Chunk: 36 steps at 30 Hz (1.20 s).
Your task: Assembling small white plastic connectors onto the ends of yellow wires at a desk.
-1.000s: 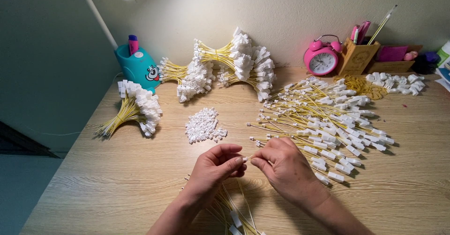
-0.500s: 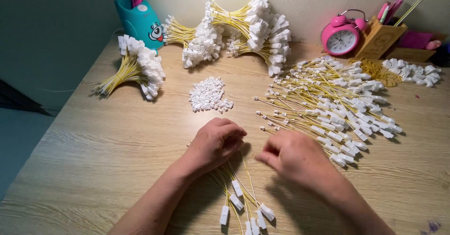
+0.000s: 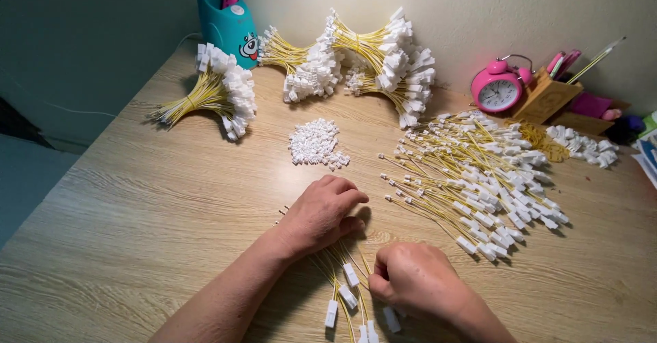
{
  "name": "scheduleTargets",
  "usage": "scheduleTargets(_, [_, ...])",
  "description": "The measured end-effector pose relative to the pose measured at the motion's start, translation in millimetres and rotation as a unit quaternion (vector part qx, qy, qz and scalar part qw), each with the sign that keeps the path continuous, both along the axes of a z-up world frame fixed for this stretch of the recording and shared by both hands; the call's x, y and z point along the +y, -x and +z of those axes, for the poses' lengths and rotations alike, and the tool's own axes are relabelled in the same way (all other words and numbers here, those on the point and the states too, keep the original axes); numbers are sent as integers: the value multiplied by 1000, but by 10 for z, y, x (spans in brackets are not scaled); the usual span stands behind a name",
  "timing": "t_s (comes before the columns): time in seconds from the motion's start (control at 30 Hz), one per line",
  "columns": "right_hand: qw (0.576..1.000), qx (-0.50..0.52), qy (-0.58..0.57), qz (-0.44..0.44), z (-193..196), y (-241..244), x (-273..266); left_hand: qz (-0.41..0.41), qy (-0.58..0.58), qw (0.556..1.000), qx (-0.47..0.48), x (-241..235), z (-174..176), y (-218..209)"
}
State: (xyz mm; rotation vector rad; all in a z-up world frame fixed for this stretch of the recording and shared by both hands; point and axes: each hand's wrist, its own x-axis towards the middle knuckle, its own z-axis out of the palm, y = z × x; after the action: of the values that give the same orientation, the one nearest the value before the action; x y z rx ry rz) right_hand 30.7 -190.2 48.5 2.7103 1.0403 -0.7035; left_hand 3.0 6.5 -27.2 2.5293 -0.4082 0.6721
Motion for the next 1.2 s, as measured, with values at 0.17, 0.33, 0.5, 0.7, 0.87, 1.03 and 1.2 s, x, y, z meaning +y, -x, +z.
scheduleTargets(0.17, [973,122,-143,-131,259,-253,-163,36,170,984,33,-34,201,30])
scheduleTargets(0.33, [767,378,-477,-206,142,-592,-440,105,332,931,108,-107,448,72])
scheduleTargets(0.5, [748,409,-486,-194,129,-611,-423,-10,312,940,140,-187,439,87])
scheduleTargets(0.7, [755,404,-478,-194,157,-558,-383,-111,300,903,287,-338,603,229])
scheduleTargets(0.87, [760,387,-480,-204,177,-554,-368,-106,310,882,337,-359,677,243])
scheduleTargets(1.03, [760,372,-493,-203,88,-561,-332,-97,326,873,348,-437,591,230])
scheduleTargets(1.2, [751,356,-511,-220,105,-464,-297,-159,501,801,285,-536,466,183])
